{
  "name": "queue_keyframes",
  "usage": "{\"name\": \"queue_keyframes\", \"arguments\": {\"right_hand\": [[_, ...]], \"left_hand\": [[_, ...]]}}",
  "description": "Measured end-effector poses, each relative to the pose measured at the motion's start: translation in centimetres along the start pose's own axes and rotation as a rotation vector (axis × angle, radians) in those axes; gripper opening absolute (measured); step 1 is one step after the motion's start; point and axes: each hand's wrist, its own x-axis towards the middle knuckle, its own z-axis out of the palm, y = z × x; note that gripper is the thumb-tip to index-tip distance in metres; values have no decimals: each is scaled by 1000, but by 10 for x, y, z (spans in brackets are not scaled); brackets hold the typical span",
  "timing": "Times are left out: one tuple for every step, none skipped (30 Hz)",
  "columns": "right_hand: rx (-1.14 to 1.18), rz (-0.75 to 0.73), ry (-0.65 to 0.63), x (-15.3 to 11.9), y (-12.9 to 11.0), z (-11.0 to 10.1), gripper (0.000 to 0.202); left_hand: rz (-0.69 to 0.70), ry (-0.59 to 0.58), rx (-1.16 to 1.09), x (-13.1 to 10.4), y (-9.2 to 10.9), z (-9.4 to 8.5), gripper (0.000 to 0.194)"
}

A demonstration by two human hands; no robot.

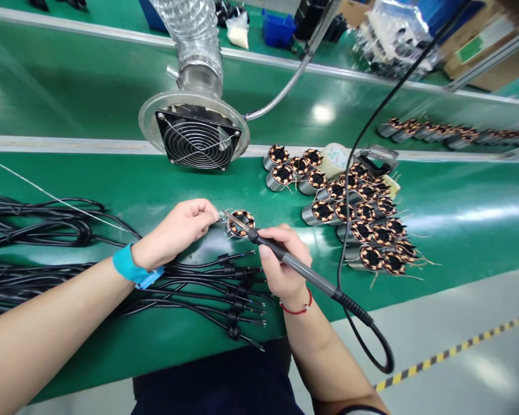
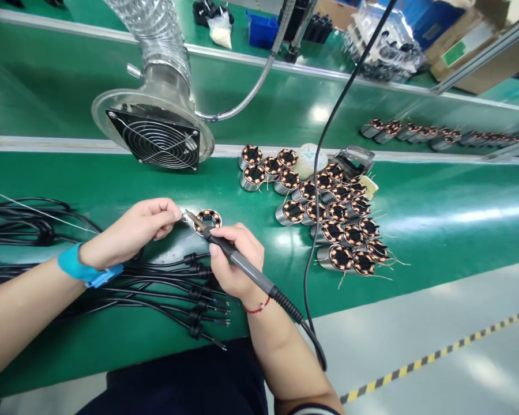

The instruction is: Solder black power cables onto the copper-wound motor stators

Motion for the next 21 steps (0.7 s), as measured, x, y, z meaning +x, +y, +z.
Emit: {"name": "queue_keyframes", "arguments": {"right_hand": [[-3,1,2,0,0,0,16],[-5,1,4,0,0,0,16],[-5,3,5,0,-1,0,16],[-4,5,5,1,-1,0,17],[-2,6,4,1,-1,0,17],[1,6,0,1,-1,0,17],[4,4,-3,1,-1,0,17],[6,2,-7,1,-1,0,18],[8,1,-11,0,-1,0,18],[9,1,-9,0,-1,0,18],[7,2,-4,0,-1,0,18],[4,2,6,0,-1,0,18],[0,3,17,0,-1,0,18],[-4,4,25,0,-1,0,18],[-5,3,29,0,-1,0,18],[-5,3,26,0,-1,0,17],[-2,5,16,0,-1,0,17],[3,7,5,0,-1,0,17],[9,7,-5,0,-1,0,17],[14,6,-9,0,-1,0,18],[17,3,-6,0,-1,0,19]], "left_hand": [[2,1,0,0,0,0,15],[6,1,1,0,0,-1,15],[9,2,3,0,-1,-1,15],[11,0,5,0,-1,-1,14],[13,0,5,0,-1,-1,14],[12,-1,4,0,-1,-1,14],[11,0,2,0,0,-1,14],[8,1,0,0,0,-1,15],[3,2,0,0,0,-1,14],[0,4,2,0,0,-1,14],[-2,6,5,0,0,-1,15],[-1,6,8,0,0,-1,15],[3,7,10,0,0,-1,16],[5,6,9,1,0,-1,16],[7,4,6,1,0,-1,16],[8,-1,1,1,-1,-1,16],[8,-5,-5,2,-1,-1,16],[7,-8,-11,2,-1,-1,15],[7,-10,-16,2,-1,0,15],[9,-9,-18,2,-1,0,15],[10,-7,-17,2,-1,0,14]]}}
